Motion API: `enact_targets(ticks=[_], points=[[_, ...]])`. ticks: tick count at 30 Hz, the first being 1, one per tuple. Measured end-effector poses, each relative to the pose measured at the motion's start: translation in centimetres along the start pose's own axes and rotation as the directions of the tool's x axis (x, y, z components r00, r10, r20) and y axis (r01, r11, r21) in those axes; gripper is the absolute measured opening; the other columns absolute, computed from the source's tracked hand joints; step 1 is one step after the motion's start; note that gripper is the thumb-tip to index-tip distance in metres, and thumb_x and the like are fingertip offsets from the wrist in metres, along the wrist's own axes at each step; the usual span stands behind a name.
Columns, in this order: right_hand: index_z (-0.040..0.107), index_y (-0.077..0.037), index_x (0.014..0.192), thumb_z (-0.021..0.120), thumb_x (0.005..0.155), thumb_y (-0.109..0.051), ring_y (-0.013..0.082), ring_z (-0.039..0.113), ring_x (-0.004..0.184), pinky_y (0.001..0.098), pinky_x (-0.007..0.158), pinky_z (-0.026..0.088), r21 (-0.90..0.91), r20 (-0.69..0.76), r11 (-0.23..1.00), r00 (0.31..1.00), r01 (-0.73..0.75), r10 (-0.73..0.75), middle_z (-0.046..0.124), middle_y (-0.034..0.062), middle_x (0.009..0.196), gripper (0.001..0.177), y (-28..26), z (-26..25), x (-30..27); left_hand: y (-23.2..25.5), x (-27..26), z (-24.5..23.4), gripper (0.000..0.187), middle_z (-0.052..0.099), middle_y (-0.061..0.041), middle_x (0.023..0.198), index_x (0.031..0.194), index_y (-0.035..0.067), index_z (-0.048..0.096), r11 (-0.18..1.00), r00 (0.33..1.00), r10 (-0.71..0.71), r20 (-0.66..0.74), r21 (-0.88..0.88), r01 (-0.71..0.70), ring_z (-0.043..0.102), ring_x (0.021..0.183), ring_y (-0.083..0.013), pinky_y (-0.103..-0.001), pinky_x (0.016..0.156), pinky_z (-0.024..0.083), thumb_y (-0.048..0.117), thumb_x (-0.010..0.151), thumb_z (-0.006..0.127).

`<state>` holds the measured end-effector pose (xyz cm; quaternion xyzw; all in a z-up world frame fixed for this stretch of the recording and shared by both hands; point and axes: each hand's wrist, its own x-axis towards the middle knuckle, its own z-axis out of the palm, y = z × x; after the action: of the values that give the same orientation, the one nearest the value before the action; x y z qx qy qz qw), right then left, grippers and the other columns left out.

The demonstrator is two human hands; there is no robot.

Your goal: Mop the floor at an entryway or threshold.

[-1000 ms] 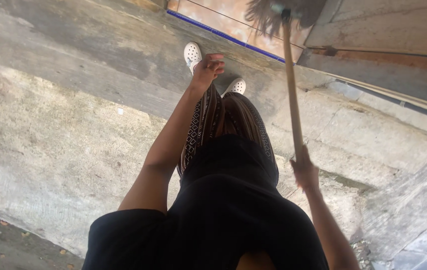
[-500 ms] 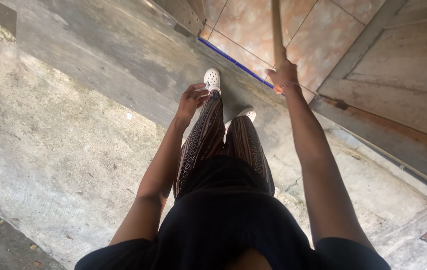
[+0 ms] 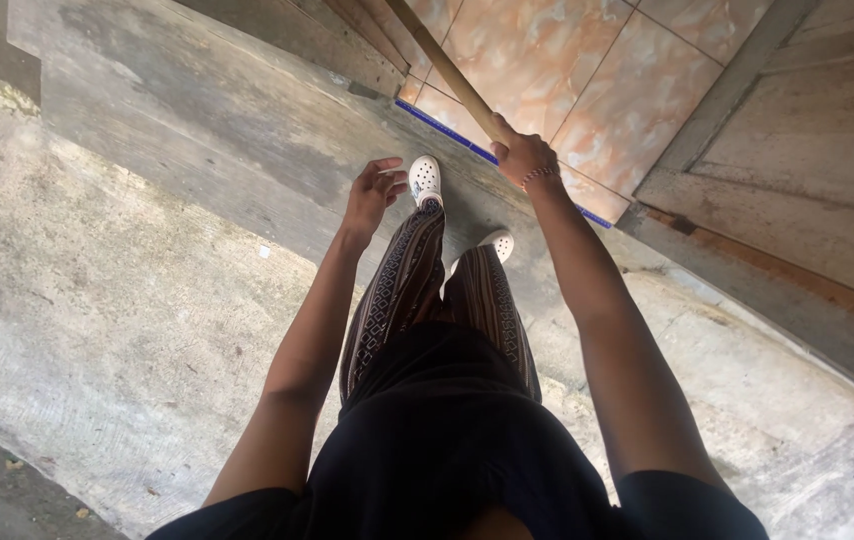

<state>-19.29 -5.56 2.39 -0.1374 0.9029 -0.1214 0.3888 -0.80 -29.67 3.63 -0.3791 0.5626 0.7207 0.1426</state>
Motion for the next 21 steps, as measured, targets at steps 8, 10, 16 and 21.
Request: enact_targets(ticks=[8,10,16,21], points=[[0.035,-0.044,0.158,0.055,0.100,-0.046,0.0447,0.069,0.101,0.0577,0.089,0.054,-0.077,-0.045,0.988,0.990,-0.135,0.132,0.073,0.0221,0.109,0.061,10.4,3.2,-14.2,-5.0,1.7,5.1,0.031,0.075,-0.007,0.116,0.131,0.011,0.061,0.999,0.995,0.030,0.100,-0.018,-0.028,0.072,0.103,-0.0174,-0.032,0.090,0.053,0.021,0.104,0.050],[0.038,-0.040,0.159,0.058,0.100,-0.044,0.0470,0.069,0.097,0.0593,0.085,0.054,-0.016,-0.134,0.995,0.986,-0.098,0.095,0.073,0.0230,0.104,0.062,14.1,5.3,-18.9,-5.9,1.8,6.9,0.031,0.074,-0.007,0.117,0.131,0.012,0.061,1.000,0.990,0.012,0.140,-0.004,-0.012,0.073,0.101,-0.0158,-0.029,0.088,0.053,0.021,0.104,0.050],[0.032,-0.036,0.164,0.048,0.104,-0.049,0.0320,0.077,0.066,0.0447,0.057,0.063,-0.091,0.101,0.915,0.911,-0.392,0.400,0.080,0.0152,0.083,0.064,19.0,5.7,-38.6,-9.8,1.3,12.3,0.029,0.073,-0.008,0.115,0.131,0.013,0.063,0.999,0.969,0.023,0.247,0.019,-0.029,0.070,0.096,-0.0164,-0.030,0.078,0.049,0.018,0.105,0.052],[0.040,-0.032,0.155,0.053,0.099,-0.039,0.0280,0.075,0.058,0.0405,0.051,0.061,0.110,0.074,0.922,0.928,-0.372,0.366,0.075,0.0097,0.110,0.058,21.4,13.5,-50.3,-10.1,-0.3,16.2,0.031,0.071,-0.005,0.120,0.134,0.014,0.061,1.000,0.935,-0.002,0.356,0.023,-0.007,0.069,0.101,-0.0147,-0.030,0.083,0.050,0.017,0.104,0.052]])
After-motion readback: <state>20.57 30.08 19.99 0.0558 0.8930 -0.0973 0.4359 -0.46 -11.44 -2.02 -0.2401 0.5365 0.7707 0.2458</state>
